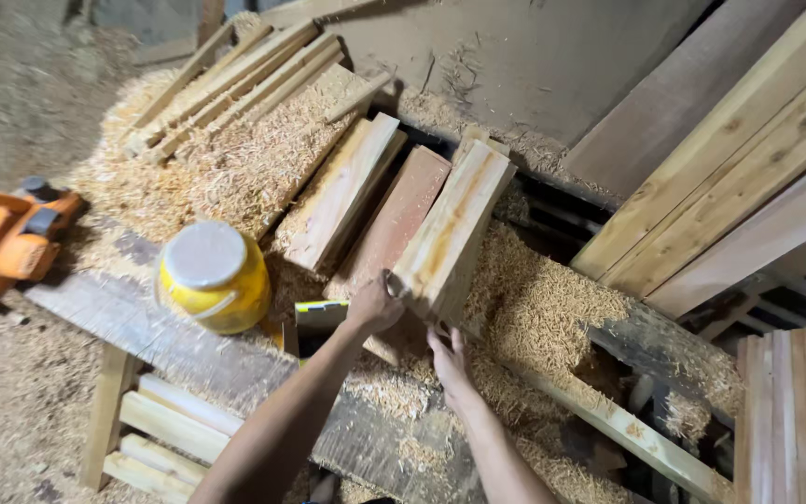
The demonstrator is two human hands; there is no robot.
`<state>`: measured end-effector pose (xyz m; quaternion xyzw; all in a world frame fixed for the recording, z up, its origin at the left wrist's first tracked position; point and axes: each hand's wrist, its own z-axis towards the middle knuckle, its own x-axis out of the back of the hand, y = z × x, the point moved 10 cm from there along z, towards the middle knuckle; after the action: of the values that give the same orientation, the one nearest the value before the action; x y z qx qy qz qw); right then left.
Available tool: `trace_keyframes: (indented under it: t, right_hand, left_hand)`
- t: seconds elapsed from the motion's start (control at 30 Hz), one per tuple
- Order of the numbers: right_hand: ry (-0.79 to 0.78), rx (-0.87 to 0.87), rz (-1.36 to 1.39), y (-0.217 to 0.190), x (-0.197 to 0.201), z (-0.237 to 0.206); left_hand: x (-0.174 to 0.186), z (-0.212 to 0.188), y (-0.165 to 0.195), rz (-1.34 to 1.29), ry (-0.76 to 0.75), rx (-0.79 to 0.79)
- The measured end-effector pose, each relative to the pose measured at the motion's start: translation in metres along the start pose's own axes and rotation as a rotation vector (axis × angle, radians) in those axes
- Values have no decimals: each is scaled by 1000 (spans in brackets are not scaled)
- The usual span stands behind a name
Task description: The person applies glue to wooden planks using a small stick, then uses a power sander to smooth the surface of the wood. The person handles multiple wooden planks and applies glue to specific areas.
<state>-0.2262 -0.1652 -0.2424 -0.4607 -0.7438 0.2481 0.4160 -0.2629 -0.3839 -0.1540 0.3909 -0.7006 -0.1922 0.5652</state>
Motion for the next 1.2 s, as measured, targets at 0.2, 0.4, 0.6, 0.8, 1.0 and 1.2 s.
trace_keyframes:
  t: [0.2, 0.4, 0.6, 0.8, 1.0, 1.2]
  right_hand:
    - [47, -208, 224, -17, -22, 13]
    - [-156, -400, 702, -15, -37, 9]
    - [-167, -211, 313, -5, -15, 36]
    - [-108, -155, 297, -6, -11, 29]
    - [-98, -106, 208, -47, -28, 44]
    - [-262, -58, 420, -92, -69, 53]
  left_hand:
    - [-23, 22, -22, 11, -199, 115]
    - [-46, 9, -5, 136, -254, 150]
    - [-100, 8, 18, -1598, -648, 400]
    - [-85, 14, -14, -1135, -348, 354]
    - [-47, 30, -45, -1020, -187, 400]
    - [-13, 78, -54, -842, -72, 191]
